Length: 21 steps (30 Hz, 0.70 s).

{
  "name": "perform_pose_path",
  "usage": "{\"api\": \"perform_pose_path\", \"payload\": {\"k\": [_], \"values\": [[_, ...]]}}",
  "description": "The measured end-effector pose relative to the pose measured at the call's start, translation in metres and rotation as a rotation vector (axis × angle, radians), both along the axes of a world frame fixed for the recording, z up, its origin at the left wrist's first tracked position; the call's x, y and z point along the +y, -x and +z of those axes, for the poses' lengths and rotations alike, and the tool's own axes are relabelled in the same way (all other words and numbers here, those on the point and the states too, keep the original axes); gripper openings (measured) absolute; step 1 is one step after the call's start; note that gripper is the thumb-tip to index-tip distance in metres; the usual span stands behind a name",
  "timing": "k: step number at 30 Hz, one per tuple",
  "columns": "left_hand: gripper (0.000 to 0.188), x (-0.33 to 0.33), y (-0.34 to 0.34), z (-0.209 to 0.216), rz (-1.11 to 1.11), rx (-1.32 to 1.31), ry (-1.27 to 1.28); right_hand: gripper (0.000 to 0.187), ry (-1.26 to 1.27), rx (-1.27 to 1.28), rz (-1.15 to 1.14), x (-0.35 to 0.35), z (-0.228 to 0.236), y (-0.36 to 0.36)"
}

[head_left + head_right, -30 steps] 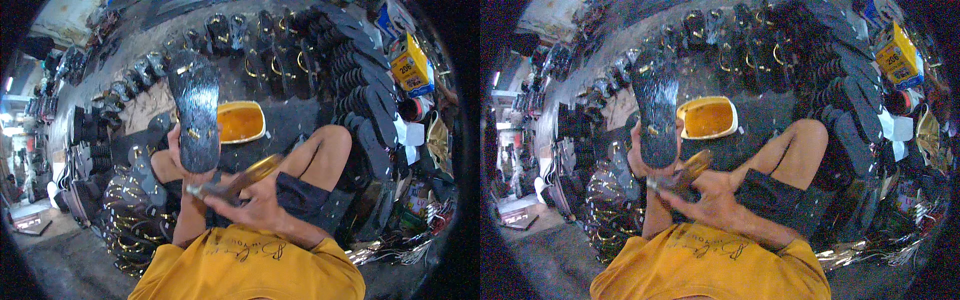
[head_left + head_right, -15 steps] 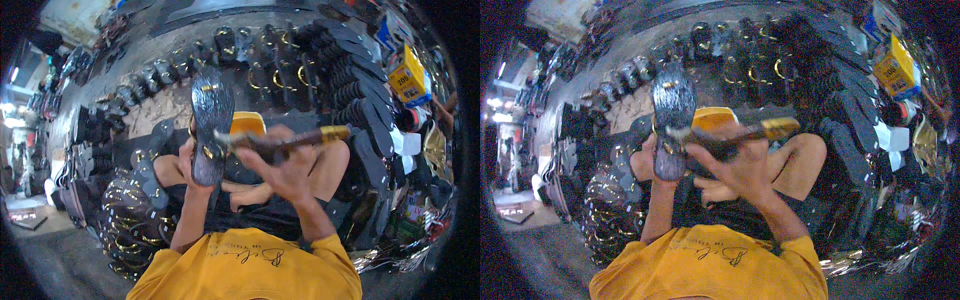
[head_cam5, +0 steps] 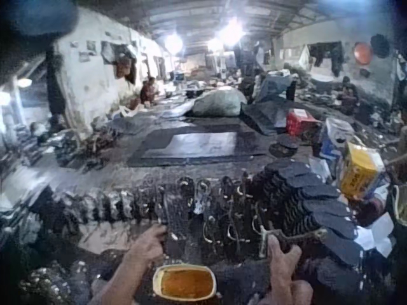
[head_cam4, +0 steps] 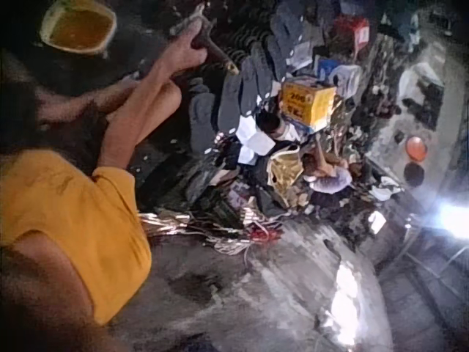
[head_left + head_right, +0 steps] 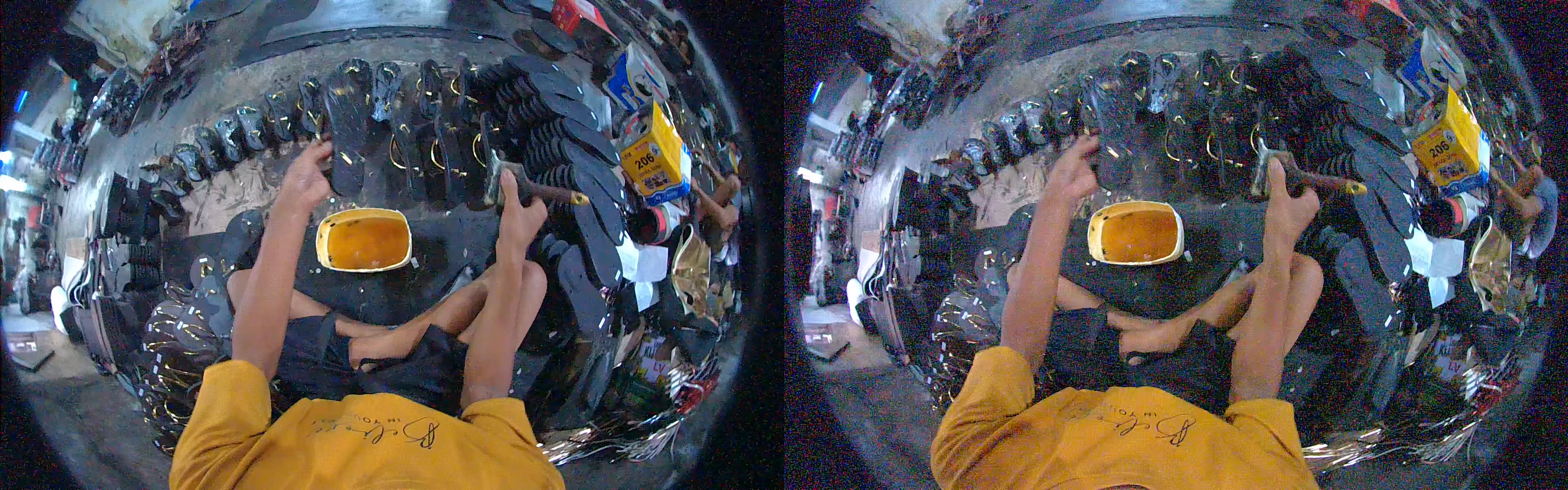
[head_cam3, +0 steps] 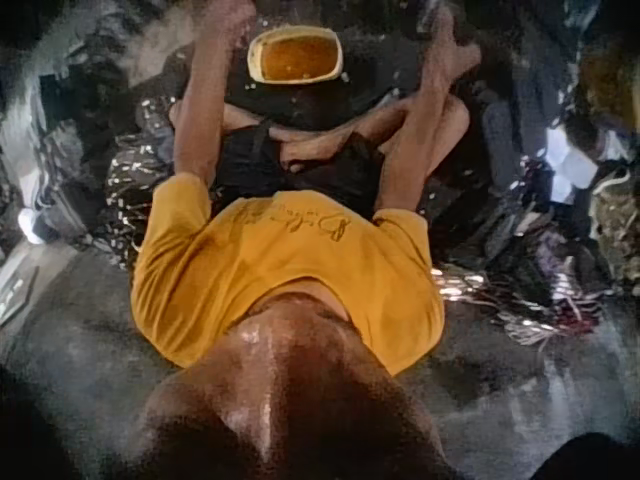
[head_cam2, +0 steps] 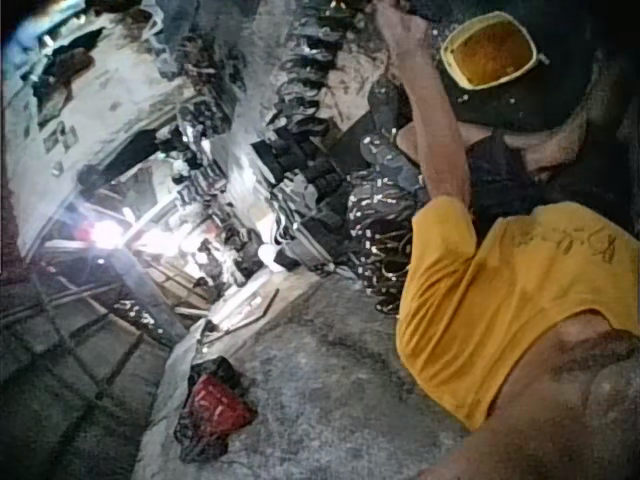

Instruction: The person sits on the floor and repeatedly applies a gold-colored substance to the soles of black sandals using a brush. They dip the brush into a container, spread the substance across the sole, and place each finished sandal on the floor.

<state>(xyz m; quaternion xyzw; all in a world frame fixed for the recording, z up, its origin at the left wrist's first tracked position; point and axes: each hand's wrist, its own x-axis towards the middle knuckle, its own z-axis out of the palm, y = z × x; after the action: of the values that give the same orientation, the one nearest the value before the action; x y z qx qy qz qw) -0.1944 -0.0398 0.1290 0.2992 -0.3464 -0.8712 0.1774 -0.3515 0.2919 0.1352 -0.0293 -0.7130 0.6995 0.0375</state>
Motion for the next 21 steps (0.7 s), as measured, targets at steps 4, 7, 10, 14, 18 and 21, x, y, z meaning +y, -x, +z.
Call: {"api": "perform_pose_path", "payload": {"k": [4, 7, 10, 14, 18, 21], "values": [[0.014, 0.007, 0.034, -0.080, 0.043, -0.437, -0.177, 0.040, -0.004, -0.033, -0.075, 0.011, 0.006, 0.005], [0.017, 0.011, 0.031, -0.107, 0.020, -0.509, -0.164, 0.051, -0.091, -0.046, -0.060, 0.010, -0.023, 0.021], [0.023, -0.015, -0.018, -0.145, -0.457, -0.316, 0.571, 0.052, -0.180, -0.113, -0.010, -0.019, -0.034, 0.013], [0.047, 0.001, -0.060, -0.069, -0.033, -0.282, 0.480, 0.053, -0.745, 0.051, 0.075, 0.019, -0.025, 0.016], [0.026, -0.114, -0.257, 0.052, 0.220, -0.849, 1.296, 0.054, -0.787, 0.268, 0.094, 0.045, -0.041, 0.012], [0.044, -0.218, -0.423, 0.037, 0.126, -1.847, 1.381, 0.037, -0.542, 0.258, 0.122, 0.004, 0.014, -0.025]]}}
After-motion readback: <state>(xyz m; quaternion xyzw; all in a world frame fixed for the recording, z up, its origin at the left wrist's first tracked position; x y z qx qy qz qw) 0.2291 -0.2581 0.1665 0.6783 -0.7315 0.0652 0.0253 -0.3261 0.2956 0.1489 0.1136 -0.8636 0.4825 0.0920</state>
